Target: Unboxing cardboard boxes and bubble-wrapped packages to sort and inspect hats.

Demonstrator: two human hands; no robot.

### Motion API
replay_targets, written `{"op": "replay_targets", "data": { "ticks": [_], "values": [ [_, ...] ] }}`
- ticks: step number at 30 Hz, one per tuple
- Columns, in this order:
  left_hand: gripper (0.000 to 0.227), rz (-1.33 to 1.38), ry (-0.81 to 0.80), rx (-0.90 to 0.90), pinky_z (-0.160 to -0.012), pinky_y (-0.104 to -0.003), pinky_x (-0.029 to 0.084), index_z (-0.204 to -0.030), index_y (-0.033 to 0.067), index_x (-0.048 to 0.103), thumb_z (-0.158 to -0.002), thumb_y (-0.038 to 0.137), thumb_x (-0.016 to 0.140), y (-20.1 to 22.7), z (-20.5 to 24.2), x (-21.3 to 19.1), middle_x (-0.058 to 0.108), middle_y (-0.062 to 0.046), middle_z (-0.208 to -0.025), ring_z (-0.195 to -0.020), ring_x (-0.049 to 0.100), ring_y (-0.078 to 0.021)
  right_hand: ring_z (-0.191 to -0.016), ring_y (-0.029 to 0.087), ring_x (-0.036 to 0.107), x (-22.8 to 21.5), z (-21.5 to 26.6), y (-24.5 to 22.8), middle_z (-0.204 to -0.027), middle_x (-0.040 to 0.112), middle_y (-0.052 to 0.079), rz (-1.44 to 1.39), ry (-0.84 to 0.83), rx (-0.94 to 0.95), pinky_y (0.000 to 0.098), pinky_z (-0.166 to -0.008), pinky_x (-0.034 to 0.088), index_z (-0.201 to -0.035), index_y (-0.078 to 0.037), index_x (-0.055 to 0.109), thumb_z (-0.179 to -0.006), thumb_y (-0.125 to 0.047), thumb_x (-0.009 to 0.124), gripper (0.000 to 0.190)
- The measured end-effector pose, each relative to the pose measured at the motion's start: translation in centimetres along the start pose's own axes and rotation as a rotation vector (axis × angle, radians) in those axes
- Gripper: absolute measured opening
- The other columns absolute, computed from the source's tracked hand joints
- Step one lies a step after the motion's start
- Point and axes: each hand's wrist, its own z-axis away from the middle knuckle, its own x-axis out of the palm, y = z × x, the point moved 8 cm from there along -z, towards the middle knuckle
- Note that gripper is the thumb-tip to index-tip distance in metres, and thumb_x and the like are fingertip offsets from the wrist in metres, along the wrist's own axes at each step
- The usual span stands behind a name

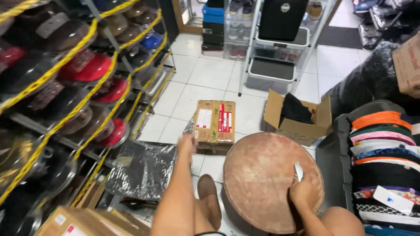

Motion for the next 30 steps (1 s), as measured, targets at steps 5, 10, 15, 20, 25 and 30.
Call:
{"op": "replay_targets", "data": {
  "ticks": [5, 10, 15, 20, 25, 30],
  "values": [
    [0.048, 0.122, 0.048, -0.264, -0.071, -0.039, 0.045, -0.116, 0.0025, 0.065, -0.090, 0.043, 0.067, -15.0, -2.6, 4.3, 0.063, -0.013, -0.105, -0.084, 0.061, -0.0248, -0.103, 0.040, 0.059, 0.6, -2.5, -3.3, -0.113, 0.063, 0.018, 0.007, 0.135, -0.260, 0.0476, -0.091, 0.049, -0.128, -0.014, 0.068, -0.094, -0.033, 0.062, 0.039],
    [0.104, 0.209, 0.093, -0.349, -0.097, -0.051, 0.046, -0.158, 0.0024, 0.025, -0.078, 0.050, 0.071, -18.4, -6.0, 7.0, 0.051, -0.027, -0.139, -0.115, 0.059, -0.0377, -0.094, 0.035, 0.058, -1.0, -2.3, -6.6, -0.110, 0.062, 0.012, 0.025, 0.249, -0.350, 0.0476, -0.086, 0.047, -0.141, -0.022, 0.065, -0.096, -0.028, 0.063, 0.046],
    [0.122, 0.243, 0.174, -0.447, -0.112, -0.058, 0.036, -0.162, 0.0066, -0.003, -0.076, 0.052, 0.070, -19.3, -10.1, 9.2, 0.030, -0.038, -0.150, -0.136, 0.039, -0.0486, -0.080, 0.043, 0.060, -1.7, -2.0, -6.5, -0.099, 0.064, 0.022, 0.091, 0.244, -0.374, 0.0524, -0.071, 0.051, -0.136, -0.021, 0.067, -0.092, -0.028, 0.064, 0.045],
    [0.129, 0.379, 0.187, -0.592, -0.105, -0.054, 0.033, -0.161, 0.0129, -0.011, -0.074, 0.060, 0.071, -23.1, -13.6, 11.5, 0.017, -0.030, -0.163, -0.145, 0.030, -0.0484, -0.079, 0.037, 0.061, -0.6, -2.3, -5.5, -0.097, 0.065, 0.018, 0.120, 0.120, -0.287, 0.0467, -0.072, 0.050, -0.137, -0.018, 0.065, -0.090, -0.026, 0.065, 0.048],
    [0.086, 0.491, 0.254, -0.571, -0.055, -0.029, 0.038, -0.141, 0.0109, 0.030, -0.082, 0.054, 0.076, -25.5, -14.4, 12.1, 0.050, -0.012, -0.111, -0.070, 0.044, -0.0145, -0.079, 0.036, 0.062, 0.0, -2.4, -4.6, -0.097, 0.067, 0.020, -0.075, 0.111, -0.335, 0.0458, -0.070, 0.049, -0.130, -0.006, 0.067, -0.083, -0.015, 0.069, 0.047],
    [0.064, 0.615, 0.186, -0.495, -0.056, -0.030, 0.035, -0.124, 0.0189, 0.032, -0.086, 0.046, 0.075, -26.6, -15.6, 12.3, 0.053, 0.000, -0.077, -0.055, 0.047, -0.0078, -0.096, 0.034, 0.060, 0.8, -1.5, -3.6, -0.110, 0.065, 0.016, 0.068, 0.175, -0.307, 0.0451, -0.088, 0.049, -0.132, -0.010, 0.068, -0.088, -0.024, 0.067, 0.046]
  ]
}}
